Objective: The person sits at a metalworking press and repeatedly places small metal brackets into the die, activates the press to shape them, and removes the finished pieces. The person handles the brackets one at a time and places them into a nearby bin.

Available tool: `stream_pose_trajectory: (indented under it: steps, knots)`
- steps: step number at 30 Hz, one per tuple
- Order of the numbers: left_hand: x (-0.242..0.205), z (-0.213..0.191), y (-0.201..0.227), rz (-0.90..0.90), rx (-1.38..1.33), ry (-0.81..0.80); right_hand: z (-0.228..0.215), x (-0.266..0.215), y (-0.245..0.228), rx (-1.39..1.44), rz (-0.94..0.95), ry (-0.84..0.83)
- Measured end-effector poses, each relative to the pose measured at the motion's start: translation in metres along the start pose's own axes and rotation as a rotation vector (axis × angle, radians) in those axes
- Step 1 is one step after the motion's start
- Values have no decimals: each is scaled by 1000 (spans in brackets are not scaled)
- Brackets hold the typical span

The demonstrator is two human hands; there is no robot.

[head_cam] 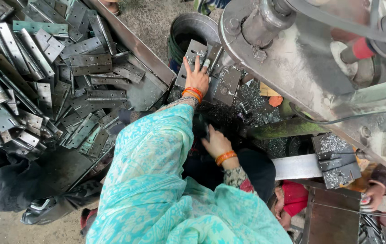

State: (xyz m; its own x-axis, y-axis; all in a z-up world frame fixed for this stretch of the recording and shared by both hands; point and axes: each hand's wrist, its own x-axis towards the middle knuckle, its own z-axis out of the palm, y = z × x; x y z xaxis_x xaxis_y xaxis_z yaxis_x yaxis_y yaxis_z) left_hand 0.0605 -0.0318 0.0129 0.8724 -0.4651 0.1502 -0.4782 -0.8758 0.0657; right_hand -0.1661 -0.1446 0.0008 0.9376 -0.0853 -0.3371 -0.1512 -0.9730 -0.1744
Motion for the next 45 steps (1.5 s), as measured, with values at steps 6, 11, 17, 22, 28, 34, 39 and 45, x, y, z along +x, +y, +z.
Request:
stream_pose_trajectory:
  steps: [6,11,17,22,28,34,39,45]
  knots:
    - [2,-1,1,-4,19,-39,57,-13,6,73,30,82]
    - [2,5,-2,6,33,17,127,-29,7,278,-13,284]
    - [4,12,-1,25,24,45,59,-18,3,161,-5,118]
    - [-24,4,0,43,26,71,-32,-4,-18,41,27,-84]
    - [-104,-11,-6,179,37,60,-58,-8,-36,-2,-1,-74]
    - [-126,-6,-13,298,145,433,-58,-13,-39,-1,9,-76]
    - [-121,-20,-10,303,118,439,-56,-17,-34,81,25,-42]
    - [-133,-32,-24,110,-611,687,-56,4,9,350,-131,222]
